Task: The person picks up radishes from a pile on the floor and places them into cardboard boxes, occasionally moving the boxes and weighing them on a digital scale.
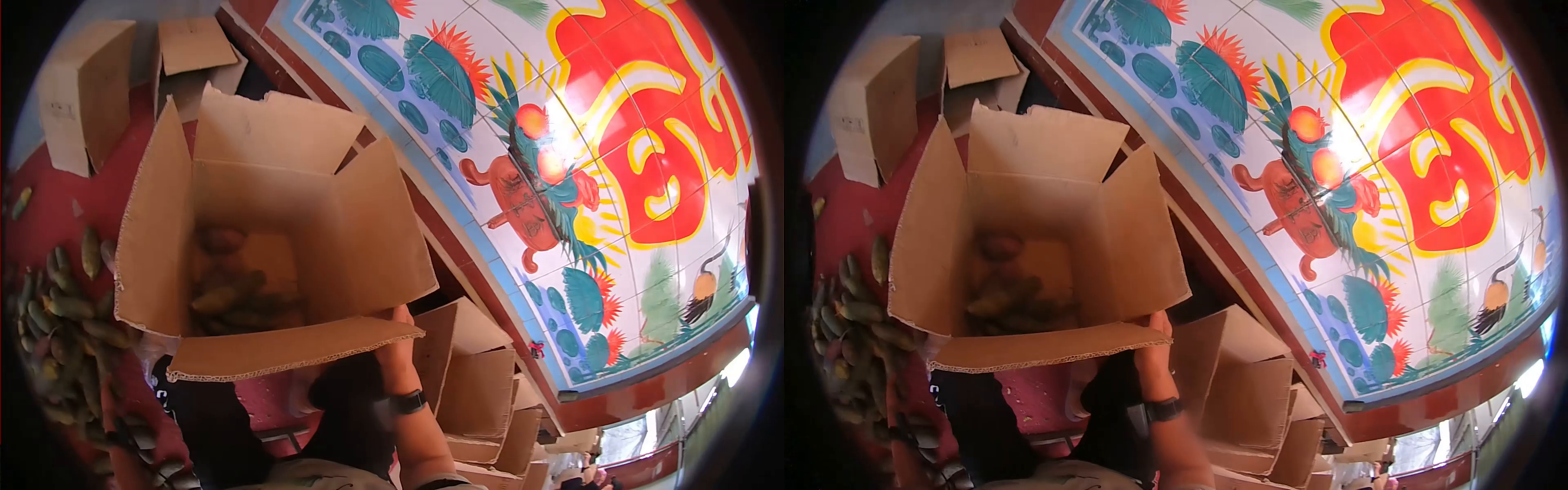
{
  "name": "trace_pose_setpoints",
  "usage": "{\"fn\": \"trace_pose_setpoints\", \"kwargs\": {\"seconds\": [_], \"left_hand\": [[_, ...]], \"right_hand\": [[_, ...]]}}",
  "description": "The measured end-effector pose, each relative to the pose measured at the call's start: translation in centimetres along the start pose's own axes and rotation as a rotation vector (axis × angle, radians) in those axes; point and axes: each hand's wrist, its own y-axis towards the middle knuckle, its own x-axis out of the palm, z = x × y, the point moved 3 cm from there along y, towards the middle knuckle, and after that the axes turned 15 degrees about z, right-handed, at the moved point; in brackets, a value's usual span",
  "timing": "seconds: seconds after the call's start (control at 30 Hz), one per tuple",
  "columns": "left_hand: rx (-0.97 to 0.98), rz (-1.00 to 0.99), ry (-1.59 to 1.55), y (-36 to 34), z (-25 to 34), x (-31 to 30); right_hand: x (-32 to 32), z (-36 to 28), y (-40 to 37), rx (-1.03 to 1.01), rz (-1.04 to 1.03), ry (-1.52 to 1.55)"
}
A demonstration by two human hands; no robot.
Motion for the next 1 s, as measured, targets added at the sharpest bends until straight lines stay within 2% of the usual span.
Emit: {"fn": "trace_pose_setpoints", "kwargs": {"seconds": [0.07,0.1,0.13,0.2,0.27,0.4,0.47,0.53,0.57,0.6,0.67,0.77,1.0], "left_hand": [[-0.081,-0.051,-0.033,-3.2,1.6,1.0],[-0.095,-0.078,-0.038,-4.6,2.3,1.9],[-0.027,0.026,0.075,-7.5,4.2,3.7],[0.365,0.07,0.325,-5.8,4.8,1.1],[0.39,0.009,0.21,-14.5,9.8,8.1],[0.637,0.038,0.137,-20.8,15.8,13.1],[0.677,0.031,0.108,-24.7,17.7,15.8],[0.715,0.021,0.084,-28.0,18.9,18.5],[0.777,-0.049,0.107,-29.5,19.3,20.1],[0.837,-0.12,0.13,-30.8,19.7,21.5],[0.884,-0.105,0.131,-32.0,19.9,23.4],[1.025,-0.203,0.308,-35.7,20.4,28.0],[1.203,-0.393,0.588,-38.8,19.4,36.3]], "right_hand": [[0.3,-1.8,-0.4,0.038,0.011,0.052],[0.3,-2.1,-0.5,0.132,0.028,0.078],[0.3,-2.1,-0.5,0.226,0.046,0.103],[0.9,-1.8,-0.4,0.256,0.108,0.256],[1.1,-0.6,-0.4,0.285,0.172,0.406],[1.1,0.2,-0.5,0.172,0.181,0.446],[1.0,0.5,-0.4,0.034,0.261,0.388],[0.8,-0.7,-0.7,0.023,0.28,0.368],[0.5,-1.5,-0.8,-0.058,0.305,0.314],[0.2,-2.1,-0.9,-0.139,0.33,0.258],[0.0,-2.6,-1.2,-0.123,0.346,0.26],[-0.7,-3.7,-1.5,-0.328,0.451,0.219],[-1.7,-4.3,-1.6,-0.349,0.385,0.235]]}}
